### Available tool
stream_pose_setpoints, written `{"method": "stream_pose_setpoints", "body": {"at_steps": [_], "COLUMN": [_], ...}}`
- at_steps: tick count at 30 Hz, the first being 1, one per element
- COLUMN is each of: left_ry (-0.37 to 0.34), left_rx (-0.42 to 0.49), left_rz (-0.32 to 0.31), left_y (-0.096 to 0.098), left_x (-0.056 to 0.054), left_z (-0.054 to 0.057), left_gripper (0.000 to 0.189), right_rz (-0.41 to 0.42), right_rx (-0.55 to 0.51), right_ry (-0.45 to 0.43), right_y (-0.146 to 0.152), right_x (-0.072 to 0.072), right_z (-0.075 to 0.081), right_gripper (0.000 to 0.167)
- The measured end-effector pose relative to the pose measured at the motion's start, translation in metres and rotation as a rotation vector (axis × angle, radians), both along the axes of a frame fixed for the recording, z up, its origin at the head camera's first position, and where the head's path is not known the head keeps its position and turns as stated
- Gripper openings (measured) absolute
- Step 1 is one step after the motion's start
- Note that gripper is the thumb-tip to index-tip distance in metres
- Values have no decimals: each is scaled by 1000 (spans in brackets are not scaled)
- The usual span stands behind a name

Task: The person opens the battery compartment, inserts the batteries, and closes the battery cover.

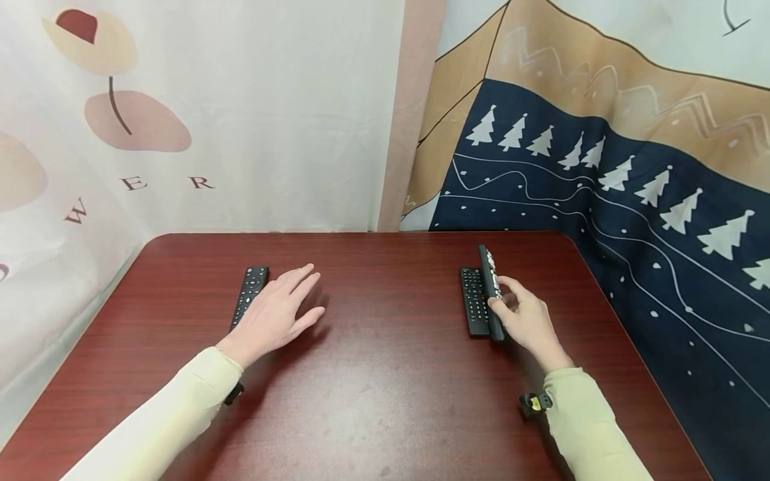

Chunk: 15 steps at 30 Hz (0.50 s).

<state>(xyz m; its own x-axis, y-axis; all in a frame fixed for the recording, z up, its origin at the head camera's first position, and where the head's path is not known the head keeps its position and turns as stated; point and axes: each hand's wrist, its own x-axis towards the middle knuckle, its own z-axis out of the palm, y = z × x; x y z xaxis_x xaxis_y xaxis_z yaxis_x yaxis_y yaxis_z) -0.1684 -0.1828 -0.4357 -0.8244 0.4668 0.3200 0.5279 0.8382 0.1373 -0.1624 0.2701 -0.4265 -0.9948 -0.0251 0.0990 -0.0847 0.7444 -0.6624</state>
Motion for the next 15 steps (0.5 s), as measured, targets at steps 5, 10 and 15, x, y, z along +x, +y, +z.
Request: {"method": "stream_pose_setpoints", "body": {"at_steps": [5,10,15], "left_ry": [-15,7,28], "left_rx": [-11,-14,-9], "left_rz": [4,3,-1], "left_y": [-2,-4,-5], "left_x": [-1,-3,-5], "left_z": [1,2,2], "left_gripper": [65,65,64], "right_rz": [-5,-18,-35], "right_rx": [88,169,238], "right_ry": [32,2,-50], "right_y": [4,7,10], "right_x": [1,1,1], "right_z": [0,1,1], "right_gripper": [43,46,48]}}
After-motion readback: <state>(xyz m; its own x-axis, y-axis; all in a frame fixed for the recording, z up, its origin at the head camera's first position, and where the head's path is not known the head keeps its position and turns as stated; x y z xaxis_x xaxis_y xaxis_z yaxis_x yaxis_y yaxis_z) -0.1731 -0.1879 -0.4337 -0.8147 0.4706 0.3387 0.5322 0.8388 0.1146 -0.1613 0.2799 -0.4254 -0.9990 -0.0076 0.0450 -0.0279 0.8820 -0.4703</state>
